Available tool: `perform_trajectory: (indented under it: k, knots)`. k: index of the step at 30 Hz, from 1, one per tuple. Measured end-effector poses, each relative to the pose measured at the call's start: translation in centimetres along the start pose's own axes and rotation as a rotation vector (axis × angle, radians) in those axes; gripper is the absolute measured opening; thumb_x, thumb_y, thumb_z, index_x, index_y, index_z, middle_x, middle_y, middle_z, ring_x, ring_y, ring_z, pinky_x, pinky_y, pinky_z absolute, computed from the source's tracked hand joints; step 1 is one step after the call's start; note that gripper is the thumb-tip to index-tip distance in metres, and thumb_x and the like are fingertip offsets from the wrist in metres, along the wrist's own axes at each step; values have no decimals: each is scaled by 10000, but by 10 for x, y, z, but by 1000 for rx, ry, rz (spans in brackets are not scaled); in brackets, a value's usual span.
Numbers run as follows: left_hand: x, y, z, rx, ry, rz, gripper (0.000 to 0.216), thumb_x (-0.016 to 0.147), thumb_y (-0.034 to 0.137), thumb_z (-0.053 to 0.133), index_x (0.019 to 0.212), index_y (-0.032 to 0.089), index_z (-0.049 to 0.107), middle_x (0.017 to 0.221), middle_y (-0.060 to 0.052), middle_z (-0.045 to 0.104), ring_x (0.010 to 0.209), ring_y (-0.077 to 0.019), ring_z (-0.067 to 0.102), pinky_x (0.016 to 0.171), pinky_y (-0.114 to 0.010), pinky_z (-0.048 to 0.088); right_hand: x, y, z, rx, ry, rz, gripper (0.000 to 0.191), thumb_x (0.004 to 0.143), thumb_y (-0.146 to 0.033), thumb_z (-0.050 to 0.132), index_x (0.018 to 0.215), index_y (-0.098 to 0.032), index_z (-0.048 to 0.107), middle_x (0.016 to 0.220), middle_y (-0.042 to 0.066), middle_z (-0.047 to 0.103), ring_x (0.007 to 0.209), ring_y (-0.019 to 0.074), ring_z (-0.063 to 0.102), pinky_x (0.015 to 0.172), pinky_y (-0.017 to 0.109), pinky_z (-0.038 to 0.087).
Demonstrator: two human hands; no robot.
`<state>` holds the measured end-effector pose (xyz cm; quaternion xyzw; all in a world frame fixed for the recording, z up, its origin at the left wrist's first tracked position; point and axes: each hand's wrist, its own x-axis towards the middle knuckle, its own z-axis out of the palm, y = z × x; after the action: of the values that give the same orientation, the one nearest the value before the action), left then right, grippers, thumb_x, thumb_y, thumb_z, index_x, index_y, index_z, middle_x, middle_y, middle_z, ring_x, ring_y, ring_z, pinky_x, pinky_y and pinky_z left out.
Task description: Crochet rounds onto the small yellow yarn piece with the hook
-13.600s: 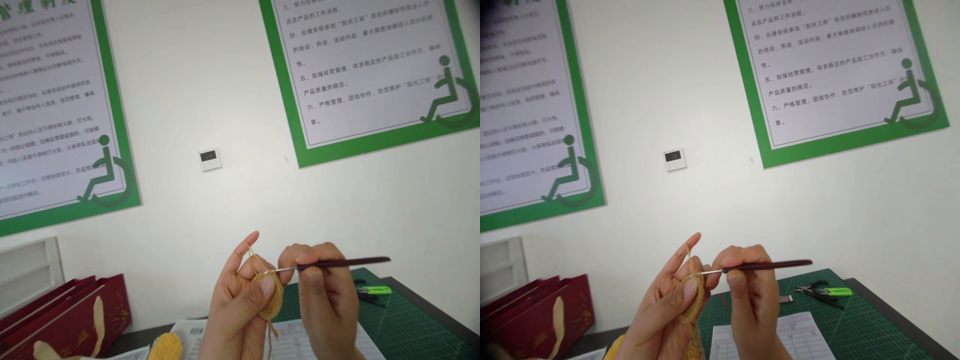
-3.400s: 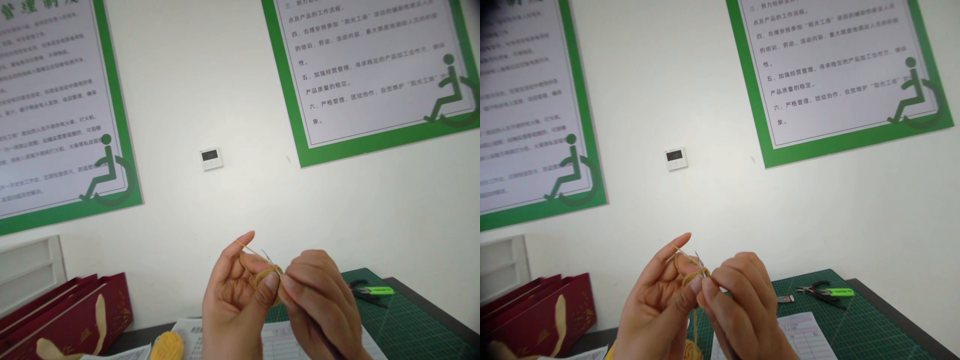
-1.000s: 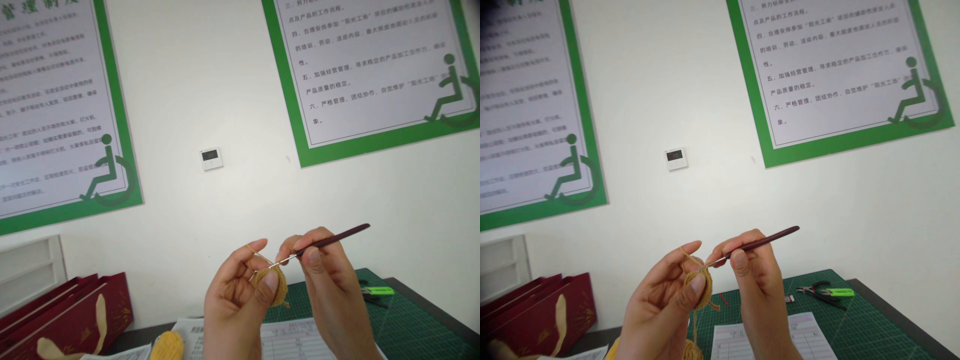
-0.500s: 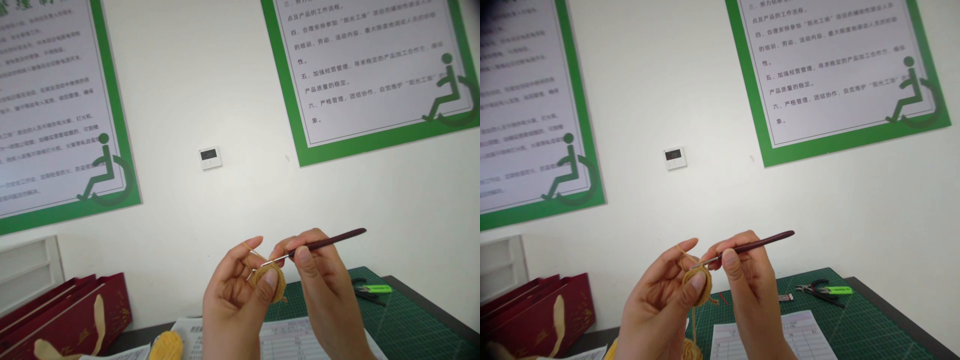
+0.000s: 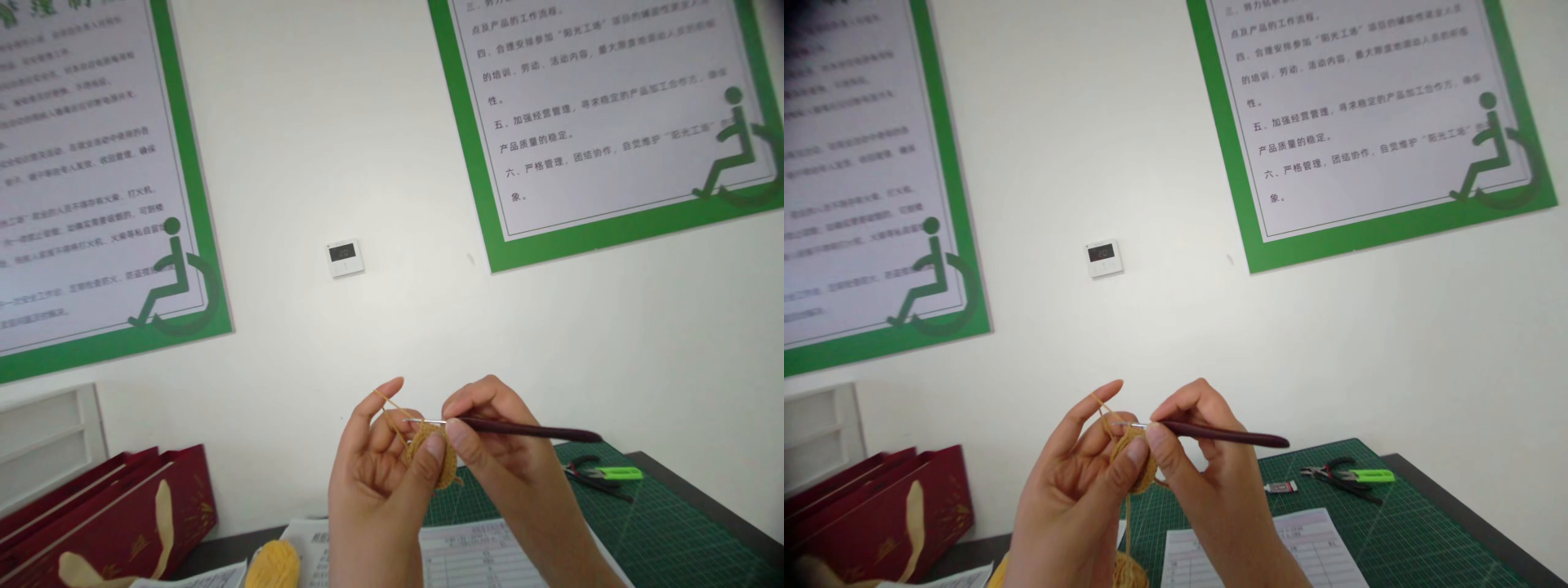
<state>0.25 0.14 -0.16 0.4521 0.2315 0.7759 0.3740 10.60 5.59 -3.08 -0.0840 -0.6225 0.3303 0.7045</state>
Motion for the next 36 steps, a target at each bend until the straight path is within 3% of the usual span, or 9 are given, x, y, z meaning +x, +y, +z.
perform_trajectory:
  k: [6,12,17,20,24,29,32,36]
  knots:
    - [-1,2,-1,9,33,-24,490,700,105,893,1152,229,750,779,-4,683,743,-138,645,680,-206,543,3,0,-4,29,-62,110,133,903,-343,729,898,-225,666,781,-5,681,706,144,654,647,260,521]
    - [-1,6,-5,44,9,-91,518,712,166,897,1205,193,741,829,-54,712,670,-131,619,558,-186,450,7,-3,-5,139,-14,195,195,813,-362,805,816,-212,680,722,1,697,651,140,642,599,251,518]
    - [3,7,-9,53,3,-150,545,667,196,924,1183,178,749,782,-37,669,626,-123,584,526,-198,420,8,0,-8,183,-61,308,238,808,-397,816,834,-201,682,695,-16,648,596,115,579,550,236,456]
    - [6,6,-10,70,7,-121,468,714,183,897,1161,165,760,750,-12,630,598,-106,565,503,-183,409,7,5,-10,173,-82,294,236,830,-409,797,837,-209,671,659,-35,602,546,96,504,495,220,387]
    - [6,5,-9,101,13,-58,338,766,164,859,1092,139,772,727,10,595,521,-76,530,424,-147,350,9,4,-13,128,-130,283,186,856,-375,770,861,-220,666,679,-36,602,561,102,497,503,226,386]
    - [6,7,-10,167,15,-101,289,790,153,837,1070,140,767,684,21,629,373,12,351,376,-117,246,13,-2,-19,22,-198,226,146,850,-312,766,851,-208,663,773,-9,657,707,129,600,634,251,456]
    - [7,7,-12,184,18,-149,305,783,175,844,1074,131,766,688,13,645,342,22,348,377,-122,197,15,-2,-22,-5,-251,235,157,847,-310,778,866,-206,662,799,-5,668,735,128,615,665,253,459]
    - [8,4,-14,168,47,-106,282,769,163,844,1042,129,781,644,22,621,400,-16,433,435,-143,283,15,3,-22,56,-282,289,236,838,-379,800,867,-206,643,784,-13,643,696,118,596,621,250,434]
